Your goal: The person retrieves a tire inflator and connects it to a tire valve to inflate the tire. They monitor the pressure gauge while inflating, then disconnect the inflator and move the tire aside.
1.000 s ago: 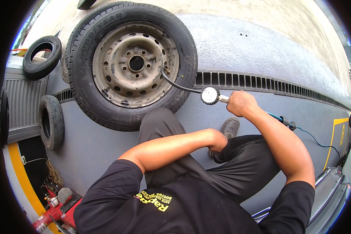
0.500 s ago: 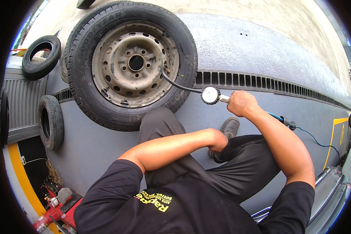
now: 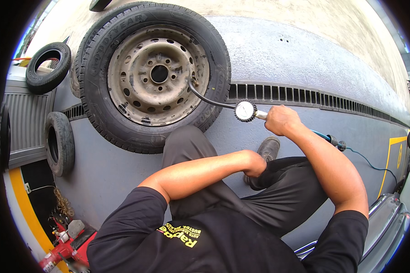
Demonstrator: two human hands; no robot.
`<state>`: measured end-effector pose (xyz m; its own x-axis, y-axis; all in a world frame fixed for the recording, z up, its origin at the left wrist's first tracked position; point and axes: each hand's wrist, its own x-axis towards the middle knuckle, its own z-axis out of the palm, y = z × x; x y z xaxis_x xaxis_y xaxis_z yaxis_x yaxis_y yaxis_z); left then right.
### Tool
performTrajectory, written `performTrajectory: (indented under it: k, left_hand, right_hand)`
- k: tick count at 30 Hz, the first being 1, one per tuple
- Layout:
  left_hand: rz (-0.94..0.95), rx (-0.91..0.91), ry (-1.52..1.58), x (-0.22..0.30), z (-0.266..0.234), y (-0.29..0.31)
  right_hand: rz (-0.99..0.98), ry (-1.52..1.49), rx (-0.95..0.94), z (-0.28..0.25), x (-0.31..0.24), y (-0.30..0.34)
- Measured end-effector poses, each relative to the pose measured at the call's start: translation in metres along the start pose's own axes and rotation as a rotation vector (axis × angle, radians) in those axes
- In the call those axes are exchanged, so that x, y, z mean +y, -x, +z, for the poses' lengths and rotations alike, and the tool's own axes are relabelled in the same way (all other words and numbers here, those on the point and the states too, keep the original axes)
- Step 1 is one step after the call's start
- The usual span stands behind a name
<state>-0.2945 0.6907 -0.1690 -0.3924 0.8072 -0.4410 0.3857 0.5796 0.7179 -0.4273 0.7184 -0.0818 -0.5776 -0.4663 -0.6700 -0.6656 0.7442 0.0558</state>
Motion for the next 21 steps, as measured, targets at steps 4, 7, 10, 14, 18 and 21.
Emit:
performTrajectory:
  k: [4, 7, 10, 14, 18, 21]
  left_hand:
    - [-0.005, -0.007, 0.008, 0.0, -0.0002, 0.0018]
    - [0.005, -0.013, 0.003, 0.0001, -0.0011, 0.0022]
    - [0.012, -0.027, -0.013, -0.0001, -0.0013, 0.0017]
    - [-0.001, -0.032, -0.009, -0.0002, -0.0007, 0.0007]
    - [-0.012, -0.029, -0.007, -0.0004, -0.0001, 0.0007]
    - [-0.001, -0.009, 0.027, -0.0015, 0.0008, 0.001]
  right_hand:
    - [0.004, 0.003, -0.007, -0.0007, -0.0008, 0.001]
    - [-0.005, 0.014, -0.002, -0.001, -0.0012, 0.0013]
    - [-0.003, 0.009, -0.008, -0.0011, -0.0009, 0.0014]
    - [-0.007, 0.007, -0.012, -0.0009, -0.0003, 0.0007]
    - [0.004, -0.001, -0.011, -0.0006, -0.0004, -0.0003]
    - [0.005, -0.001, -0.011, -0.0001, -0.0001, -0.0007]
